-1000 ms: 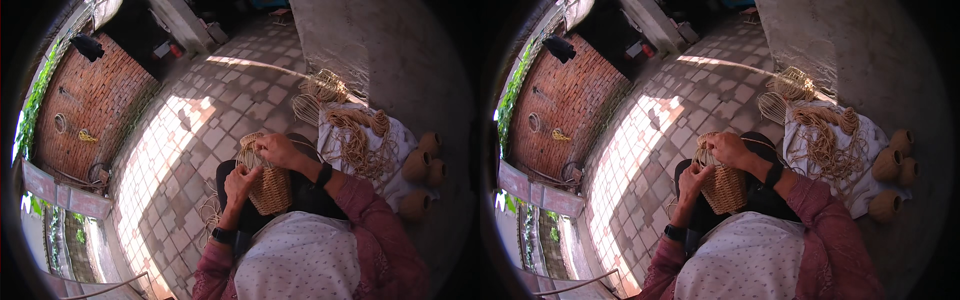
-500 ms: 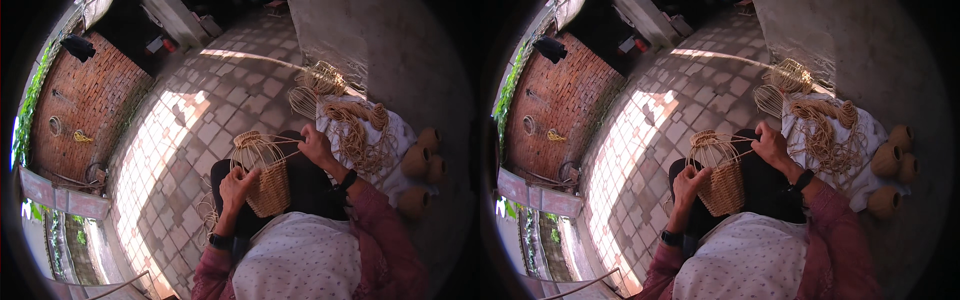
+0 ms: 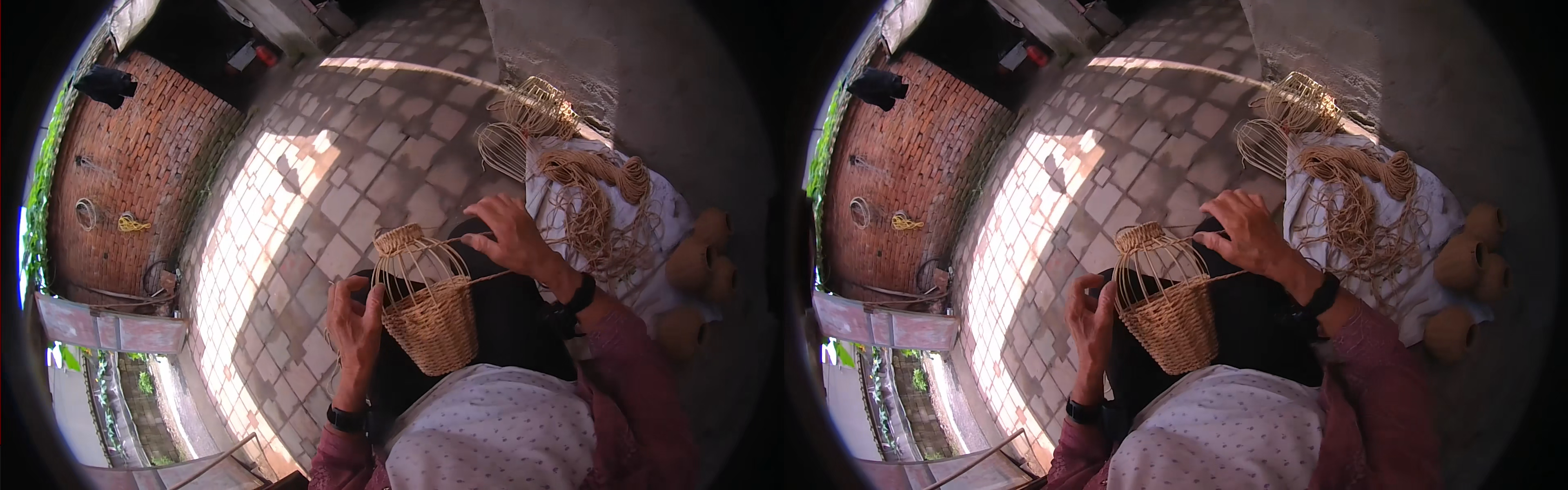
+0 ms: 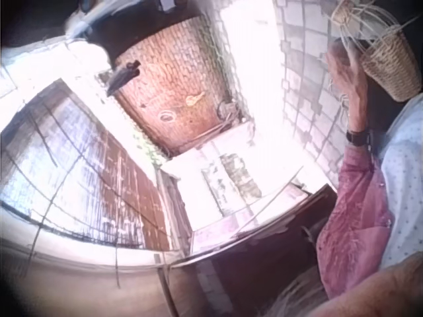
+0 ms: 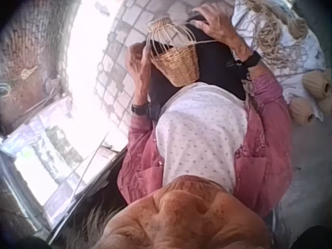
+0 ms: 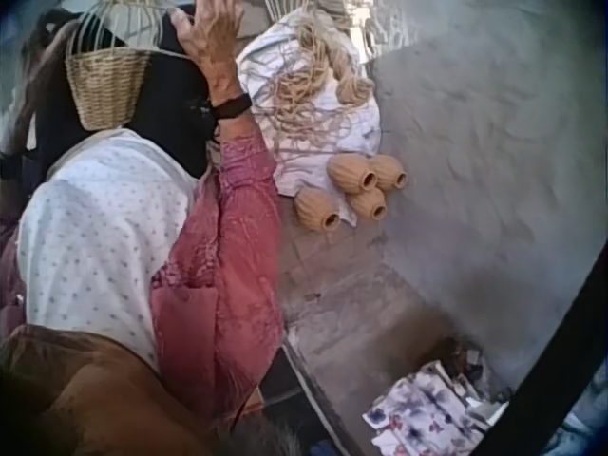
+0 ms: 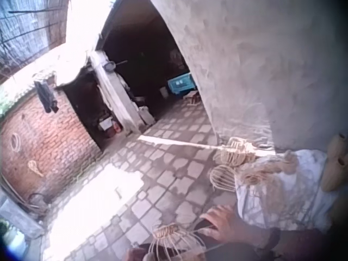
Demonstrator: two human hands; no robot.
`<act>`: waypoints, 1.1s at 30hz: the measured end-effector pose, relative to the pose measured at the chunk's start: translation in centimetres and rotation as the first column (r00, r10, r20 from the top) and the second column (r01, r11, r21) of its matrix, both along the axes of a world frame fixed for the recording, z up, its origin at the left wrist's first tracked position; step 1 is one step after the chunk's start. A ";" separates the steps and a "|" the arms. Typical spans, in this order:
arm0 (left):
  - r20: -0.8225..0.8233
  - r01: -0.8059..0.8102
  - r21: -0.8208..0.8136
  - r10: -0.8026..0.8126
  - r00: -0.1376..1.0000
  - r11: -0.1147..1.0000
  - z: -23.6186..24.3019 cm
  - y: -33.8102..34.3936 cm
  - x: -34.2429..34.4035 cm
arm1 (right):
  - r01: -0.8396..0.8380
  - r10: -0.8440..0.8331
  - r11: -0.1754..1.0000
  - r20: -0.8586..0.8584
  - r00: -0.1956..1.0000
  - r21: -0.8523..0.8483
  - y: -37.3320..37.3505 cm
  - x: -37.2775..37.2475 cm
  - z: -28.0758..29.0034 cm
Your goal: Weaving a small wicker or rattan basket by hand.
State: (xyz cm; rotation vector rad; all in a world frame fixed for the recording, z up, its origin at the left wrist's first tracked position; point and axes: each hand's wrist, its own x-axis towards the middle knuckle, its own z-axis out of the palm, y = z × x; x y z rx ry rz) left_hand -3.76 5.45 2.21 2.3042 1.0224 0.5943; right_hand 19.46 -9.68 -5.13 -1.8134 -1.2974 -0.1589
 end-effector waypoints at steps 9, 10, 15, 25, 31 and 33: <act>0.184 0.214 0.077 -0.225 0.957 0.974 -2.1 0.5 2.6 | -0.163 0.113 0.966 -0.241 0.964 -0.199 -9.5 3.5 -6.3; 0.210 0.211 0.062 -0.220 0.953 0.975 -2.3 0.4 2.9 | 0.014 -0.126 0.935 -0.296 0.947 -0.354 -14.1 5.1 -7.8; 0.215 0.202 0.039 -0.205 0.955 0.979 -2.9 0.3 3.7 | 0.325 -0.418 0.857 -0.168 0.893 -0.401 -13.7 6.5 -8.3; 0.200 0.252 0.182 -0.287 0.937 0.950 -2.8 -0.4 4.2 | -0.322 0.306 0.947 -0.306 0.902 -0.002 -1.7 -1.0 -1.2; 0.230 0.251 0.177 -0.288 0.930 0.952 -2.6 -0.8 4.8 | 0.115 -0.538 0.800 -0.620 0.570 -0.588 -26.5 8.5 -17.2; 0.229 0.255 0.188 -0.295 0.928 0.949 -2.6 -0.8 4.8 | 0.189 -0.525 0.816 -0.563 0.639 -0.546 -25.3 8.6 -17.5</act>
